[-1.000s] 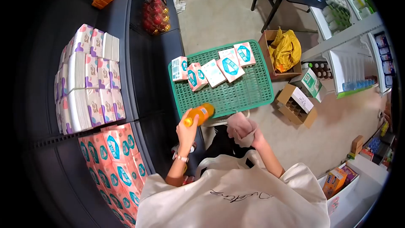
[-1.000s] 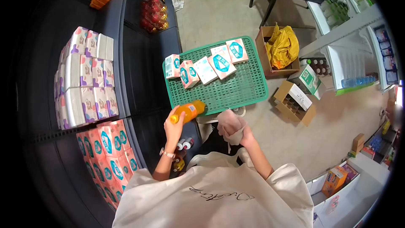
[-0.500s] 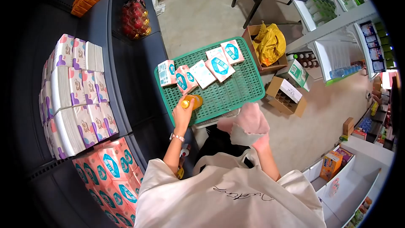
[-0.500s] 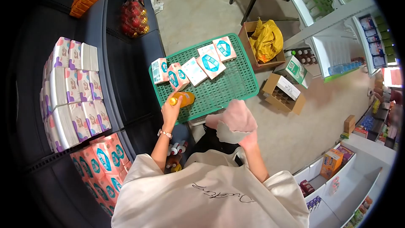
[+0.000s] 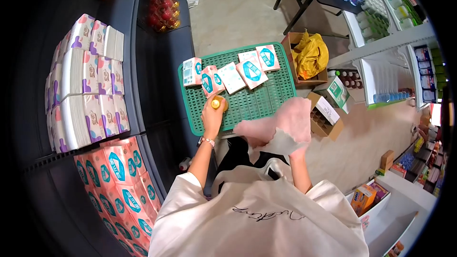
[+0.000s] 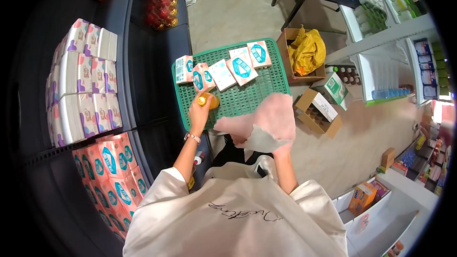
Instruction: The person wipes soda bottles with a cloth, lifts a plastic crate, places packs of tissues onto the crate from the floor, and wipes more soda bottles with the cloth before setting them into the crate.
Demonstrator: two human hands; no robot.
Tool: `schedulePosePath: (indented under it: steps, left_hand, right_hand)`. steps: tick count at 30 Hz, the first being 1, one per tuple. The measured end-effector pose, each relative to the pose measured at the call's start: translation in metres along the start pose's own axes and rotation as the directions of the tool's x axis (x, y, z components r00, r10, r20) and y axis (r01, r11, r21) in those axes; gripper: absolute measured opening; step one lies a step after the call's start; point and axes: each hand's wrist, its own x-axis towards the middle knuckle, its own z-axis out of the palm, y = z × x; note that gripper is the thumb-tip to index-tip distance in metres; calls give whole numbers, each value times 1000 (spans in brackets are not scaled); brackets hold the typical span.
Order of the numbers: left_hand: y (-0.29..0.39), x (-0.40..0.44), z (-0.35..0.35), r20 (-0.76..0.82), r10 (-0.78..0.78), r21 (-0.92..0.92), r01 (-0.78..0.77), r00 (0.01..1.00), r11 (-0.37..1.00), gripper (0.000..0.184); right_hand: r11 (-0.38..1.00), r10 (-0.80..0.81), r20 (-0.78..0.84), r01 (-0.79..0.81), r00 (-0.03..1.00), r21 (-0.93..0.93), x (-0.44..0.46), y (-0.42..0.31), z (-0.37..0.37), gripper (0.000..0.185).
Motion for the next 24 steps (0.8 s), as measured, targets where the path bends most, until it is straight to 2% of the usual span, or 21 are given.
schedulePosePath:
  steps: [1,4,5,8,10,12,13,16,17,20,21,24]
  left_hand:
    - [-3,1,6,-7,-32,15,32,999,999,40]
    - [0,0,14,-6,-80,-7,80,997,997,44]
    - [-4,1,17,-18,-85,14,85,996,996,50]
    - [-3,1,25,-127,-23,90,34,992,995,53]
    - [6,1,28,-165,-110,80,124,980,989,56]
    - [7,0,31,-199,-160,81,179,967,981,55]
    - [11,-4,31,-203,-248,64,265,947,962,55]
    - [20,-10,35,-286,-323,49,350,902,935,56]
    - [19,-13,33,-239,-383,-33,387,892,922,61]
    - [12,-15,33,-247,-450,-163,421,858,892,64]
    - [11,-16,29,-226,-449,-151,424,864,893,68]
    - [20,-27,20,-372,-409,-86,408,833,909,71]
  right_hand:
    - [997,7,129,-16,992,75,6,-7,1,49]
    - [906,180,136,-218,974,364,34,-24,33,55]
    - [916,203,108,-228,973,329,41,-34,41,56]
    - [935,254,4,-247,967,256,59,-66,43,57]
    - [935,285,-77,-259,955,240,75,-91,17,55]
    - [934,344,-133,-325,929,145,95,-119,-11,52]
    - [928,372,-162,-361,914,98,104,-133,-24,51]
    - [872,489,-257,-476,833,115,134,-166,-33,49]
    - [835,550,-223,-538,805,118,141,-177,-46,50]
    - [756,655,-147,-643,741,121,157,-197,-63,51]
    - [742,671,-103,-663,735,100,160,-200,-66,52]
    - [720,693,-171,-687,701,102,164,-199,-60,54]
